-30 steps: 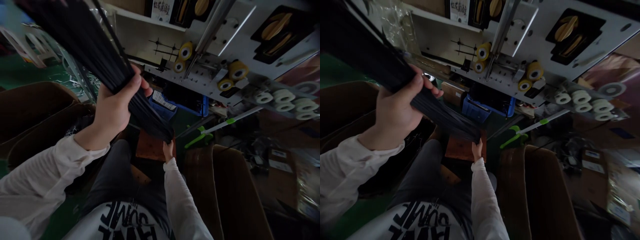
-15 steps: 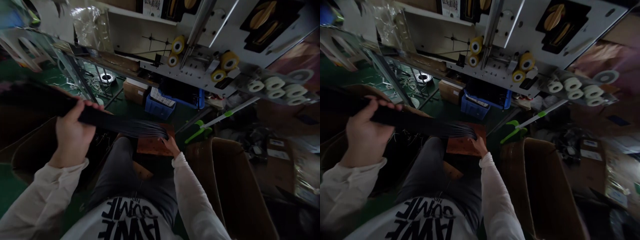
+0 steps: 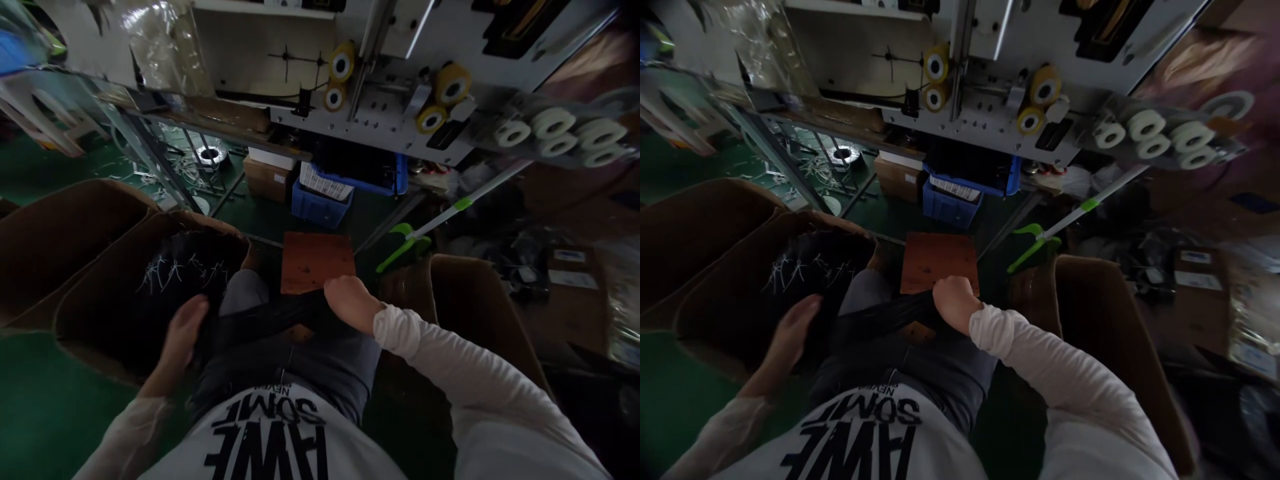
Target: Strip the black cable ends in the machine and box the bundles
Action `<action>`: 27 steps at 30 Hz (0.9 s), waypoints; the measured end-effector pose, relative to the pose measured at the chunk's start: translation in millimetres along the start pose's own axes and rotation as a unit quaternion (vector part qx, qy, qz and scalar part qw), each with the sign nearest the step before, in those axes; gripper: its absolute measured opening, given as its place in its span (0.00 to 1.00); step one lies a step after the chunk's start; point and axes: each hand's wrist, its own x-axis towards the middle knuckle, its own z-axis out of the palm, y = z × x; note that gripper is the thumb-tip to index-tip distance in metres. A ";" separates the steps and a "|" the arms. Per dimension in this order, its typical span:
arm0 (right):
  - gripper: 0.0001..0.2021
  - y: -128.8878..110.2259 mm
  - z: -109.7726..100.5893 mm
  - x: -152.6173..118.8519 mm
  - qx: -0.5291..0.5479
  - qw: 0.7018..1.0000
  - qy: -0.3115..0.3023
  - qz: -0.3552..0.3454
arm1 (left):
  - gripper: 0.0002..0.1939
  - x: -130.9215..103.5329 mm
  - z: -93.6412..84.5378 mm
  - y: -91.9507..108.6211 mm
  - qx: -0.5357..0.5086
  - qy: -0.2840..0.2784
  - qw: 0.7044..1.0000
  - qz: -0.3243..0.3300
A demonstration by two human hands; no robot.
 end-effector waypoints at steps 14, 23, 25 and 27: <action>0.09 -16.3 -24.3 14.4 -0.028 0.999 0.009 0.030 | 0.12 -29.8 182.3 87.5 0.175 -0.279 0.909 0.255; 0.30 42.6 -38.9 10.0 0.348 0.816 0.458 -0.053 | 0.16 13.4 149.1 120.0 -0.157 -0.389 0.904 0.089; 0.32 22.9 -19.1 26.8 0.533 0.706 0.460 -0.077 | 0.17 20.9 138.0 135.0 -0.206 -0.371 0.902 0.080; 0.37 -14.1 -0.8 47.2 0.670 0.611 0.401 -0.130 | 0.16 26.4 130.8 154.0 -0.223 -0.343 0.906 0.104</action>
